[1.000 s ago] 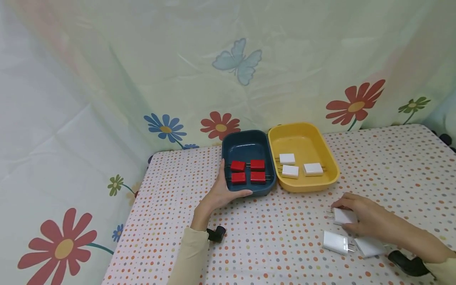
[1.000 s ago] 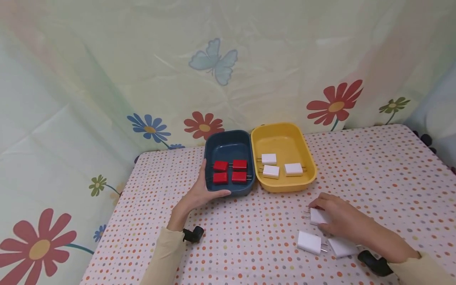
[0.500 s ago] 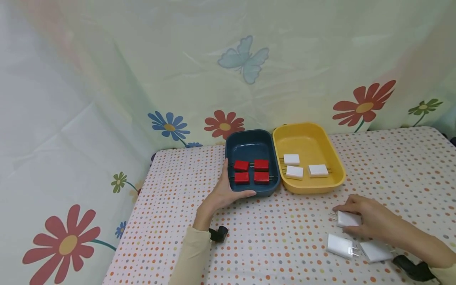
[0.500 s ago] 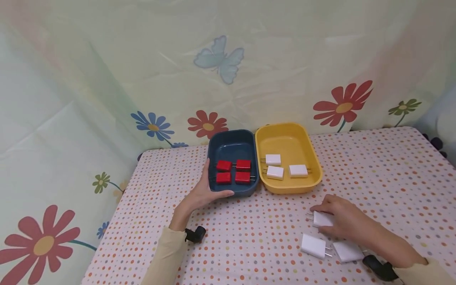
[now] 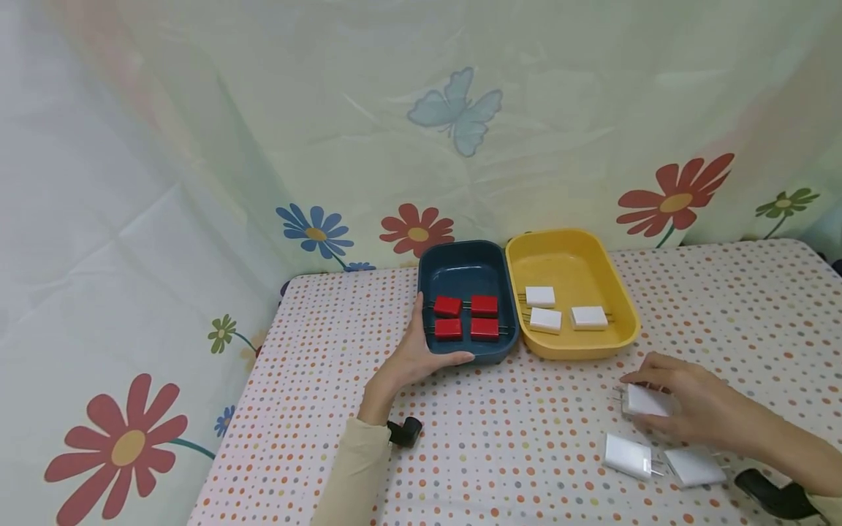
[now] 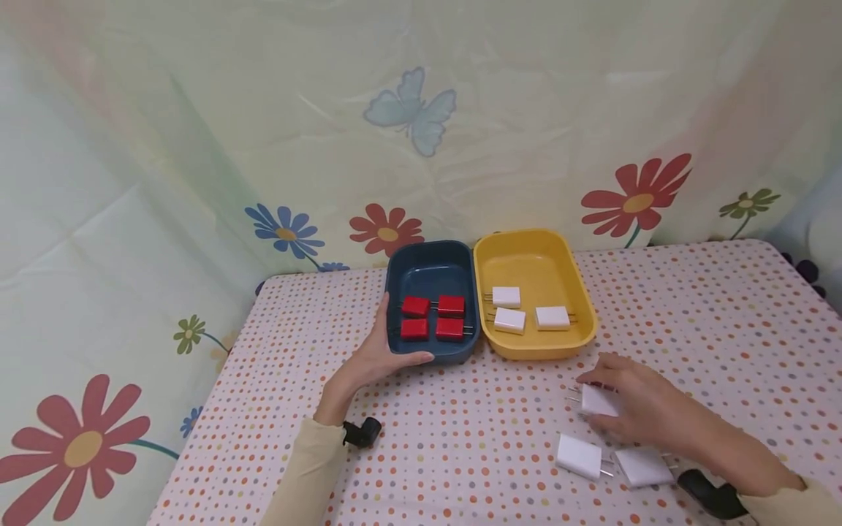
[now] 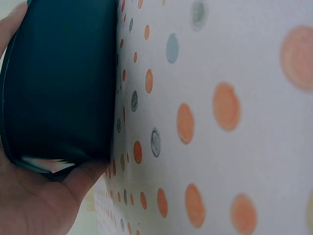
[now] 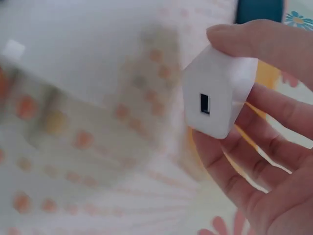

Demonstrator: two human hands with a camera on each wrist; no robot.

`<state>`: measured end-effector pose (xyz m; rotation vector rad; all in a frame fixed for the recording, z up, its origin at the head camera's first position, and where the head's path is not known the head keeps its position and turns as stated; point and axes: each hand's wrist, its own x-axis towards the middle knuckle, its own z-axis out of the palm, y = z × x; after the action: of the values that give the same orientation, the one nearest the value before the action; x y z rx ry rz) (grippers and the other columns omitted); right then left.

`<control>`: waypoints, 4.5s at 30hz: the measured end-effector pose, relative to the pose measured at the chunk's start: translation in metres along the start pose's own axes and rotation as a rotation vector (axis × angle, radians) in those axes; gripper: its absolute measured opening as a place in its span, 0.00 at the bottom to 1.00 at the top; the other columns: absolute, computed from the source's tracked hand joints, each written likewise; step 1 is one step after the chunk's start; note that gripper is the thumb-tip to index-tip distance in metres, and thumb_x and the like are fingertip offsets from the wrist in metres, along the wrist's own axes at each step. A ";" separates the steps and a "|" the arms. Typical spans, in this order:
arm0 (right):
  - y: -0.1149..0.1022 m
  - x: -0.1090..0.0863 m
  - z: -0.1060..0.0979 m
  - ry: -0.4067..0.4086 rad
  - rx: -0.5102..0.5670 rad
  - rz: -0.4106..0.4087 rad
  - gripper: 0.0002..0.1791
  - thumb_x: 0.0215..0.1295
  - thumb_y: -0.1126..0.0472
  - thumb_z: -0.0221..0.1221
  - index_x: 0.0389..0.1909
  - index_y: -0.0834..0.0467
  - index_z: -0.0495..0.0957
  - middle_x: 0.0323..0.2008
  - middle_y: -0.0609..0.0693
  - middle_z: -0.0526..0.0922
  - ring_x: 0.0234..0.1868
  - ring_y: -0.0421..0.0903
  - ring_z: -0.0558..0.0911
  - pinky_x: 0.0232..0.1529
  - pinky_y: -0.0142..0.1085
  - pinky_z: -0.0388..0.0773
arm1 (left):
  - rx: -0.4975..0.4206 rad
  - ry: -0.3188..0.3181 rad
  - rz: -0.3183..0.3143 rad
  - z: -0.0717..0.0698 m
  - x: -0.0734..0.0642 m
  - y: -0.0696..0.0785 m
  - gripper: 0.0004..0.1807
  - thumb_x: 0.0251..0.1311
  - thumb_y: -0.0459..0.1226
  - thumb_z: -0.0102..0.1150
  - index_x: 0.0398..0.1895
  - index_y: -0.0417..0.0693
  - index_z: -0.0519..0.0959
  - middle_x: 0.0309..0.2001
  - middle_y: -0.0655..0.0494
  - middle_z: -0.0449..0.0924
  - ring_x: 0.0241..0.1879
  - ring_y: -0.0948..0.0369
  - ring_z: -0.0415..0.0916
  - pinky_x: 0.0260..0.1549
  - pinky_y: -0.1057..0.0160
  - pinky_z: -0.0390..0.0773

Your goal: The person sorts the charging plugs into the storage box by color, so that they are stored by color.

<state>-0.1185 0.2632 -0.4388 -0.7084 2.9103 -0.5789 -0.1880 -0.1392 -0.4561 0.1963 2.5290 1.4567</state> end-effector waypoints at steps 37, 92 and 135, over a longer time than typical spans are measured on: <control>0.011 0.185 -0.064 -0.179 -0.077 -0.150 0.17 0.54 0.69 0.77 0.41 0.64 0.80 0.37 0.50 0.79 0.39 0.49 0.75 0.46 0.50 0.81 | 0.009 0.017 -0.026 0.001 0.001 0.000 0.72 0.56 0.49 0.79 0.86 0.59 0.29 0.85 0.52 0.41 0.81 0.50 0.44 0.73 0.38 0.61; -0.048 0.109 -0.088 -0.051 -0.103 -0.197 0.28 0.47 0.72 0.80 0.51 0.61 0.83 0.42 0.49 0.82 0.43 0.49 0.81 0.43 0.48 0.86 | 0.033 0.018 -0.020 0.002 0.000 -0.001 0.73 0.54 0.51 0.79 0.86 0.60 0.29 0.85 0.52 0.40 0.82 0.50 0.43 0.74 0.38 0.59; -0.028 -0.001 0.033 -0.340 0.162 -0.012 0.28 0.42 0.62 0.84 0.43 0.51 0.81 0.46 0.43 0.80 0.44 0.41 0.78 0.47 0.47 0.82 | 0.010 0.042 -0.025 0.003 -0.004 -0.004 0.73 0.54 0.51 0.80 0.86 0.61 0.29 0.85 0.51 0.41 0.82 0.49 0.44 0.74 0.37 0.60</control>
<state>-0.0998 0.2294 -0.4586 -0.7237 2.5173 -0.6189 -0.1838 -0.1392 -0.4605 0.1360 2.5628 1.4538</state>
